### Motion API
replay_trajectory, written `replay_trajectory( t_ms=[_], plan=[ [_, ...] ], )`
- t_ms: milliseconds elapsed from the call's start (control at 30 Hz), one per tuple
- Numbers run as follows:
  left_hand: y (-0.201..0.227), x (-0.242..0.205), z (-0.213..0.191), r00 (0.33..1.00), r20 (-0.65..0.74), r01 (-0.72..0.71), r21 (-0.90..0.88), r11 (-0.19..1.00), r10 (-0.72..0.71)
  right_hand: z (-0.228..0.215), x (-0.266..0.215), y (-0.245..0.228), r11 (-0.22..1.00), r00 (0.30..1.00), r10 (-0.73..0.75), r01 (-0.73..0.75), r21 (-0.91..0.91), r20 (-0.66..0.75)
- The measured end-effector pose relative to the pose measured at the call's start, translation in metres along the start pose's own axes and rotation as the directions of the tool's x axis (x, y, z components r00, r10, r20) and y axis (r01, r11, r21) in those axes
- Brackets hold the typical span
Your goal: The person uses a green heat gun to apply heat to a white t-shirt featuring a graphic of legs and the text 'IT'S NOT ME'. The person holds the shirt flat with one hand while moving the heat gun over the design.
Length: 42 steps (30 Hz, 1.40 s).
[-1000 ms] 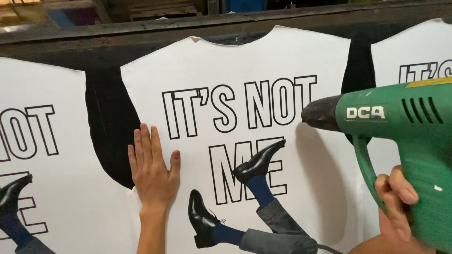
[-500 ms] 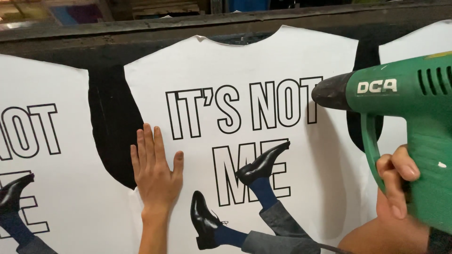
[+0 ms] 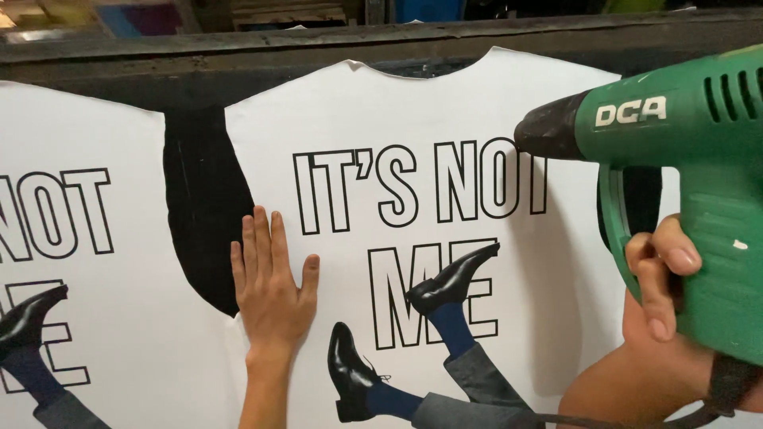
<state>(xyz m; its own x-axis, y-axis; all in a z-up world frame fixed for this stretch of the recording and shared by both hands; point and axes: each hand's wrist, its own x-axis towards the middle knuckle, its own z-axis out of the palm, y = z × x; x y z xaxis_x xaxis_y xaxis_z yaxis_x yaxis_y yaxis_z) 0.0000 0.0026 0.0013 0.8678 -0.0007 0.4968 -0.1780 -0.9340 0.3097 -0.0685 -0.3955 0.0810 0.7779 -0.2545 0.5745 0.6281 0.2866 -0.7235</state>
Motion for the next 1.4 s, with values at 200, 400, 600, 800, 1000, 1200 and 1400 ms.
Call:
replay_trajectory(
  t_ms=[200, 400, 600, 800, 1000, 1200, 1400],
  plan=[
    [0.000, 0.000, -0.001, 1.000, -0.022, -0.006, -0.006, 1.000, 0.006, -0.052, 0.002, 0.015, 0.876, 0.981, 0.089, -0.160, 0.456, 0.173],
    [0.000, -0.001, -0.001, 0.999, -0.040, -0.021, 0.014, 1.000, 0.021, -0.059, 0.018, -0.005, 0.891, 0.887, 0.184, -0.333, 0.309, 0.424],
    [0.003, 0.001, -0.005, 0.999, -0.039, -0.021, 0.010, 1.000, 0.022, -0.048, -0.017, -0.018, 0.947, 0.962, 0.118, -0.183, 0.263, 0.245],
    [0.003, 0.000, -0.004, 0.999, -0.036, -0.018, -0.017, 1.000, 0.017, -0.073, -0.005, -0.026, 0.854, 0.860, 0.209, -0.392, 0.341, 0.466],
    [0.004, -0.001, -0.005, 0.999, -0.032, -0.014, -0.015, 1.000, 0.014, -0.071, -0.022, -0.035, 0.911, 0.885, 0.271, -0.363, 0.194, 0.379],
    [0.003, 0.000, -0.005, 0.999, -0.032, -0.018, -0.017, 1.000, 0.017, -0.086, -0.021, -0.023, 0.756, 0.781, 0.151, -0.486, 0.439, 0.606],
    [0.003, -0.001, -0.006, 0.998, -0.049, -0.030, -0.013, 0.999, 0.030, -0.077, -0.040, -0.031, 0.813, 0.844, 0.203, -0.428, 0.395, 0.496]
  ],
)
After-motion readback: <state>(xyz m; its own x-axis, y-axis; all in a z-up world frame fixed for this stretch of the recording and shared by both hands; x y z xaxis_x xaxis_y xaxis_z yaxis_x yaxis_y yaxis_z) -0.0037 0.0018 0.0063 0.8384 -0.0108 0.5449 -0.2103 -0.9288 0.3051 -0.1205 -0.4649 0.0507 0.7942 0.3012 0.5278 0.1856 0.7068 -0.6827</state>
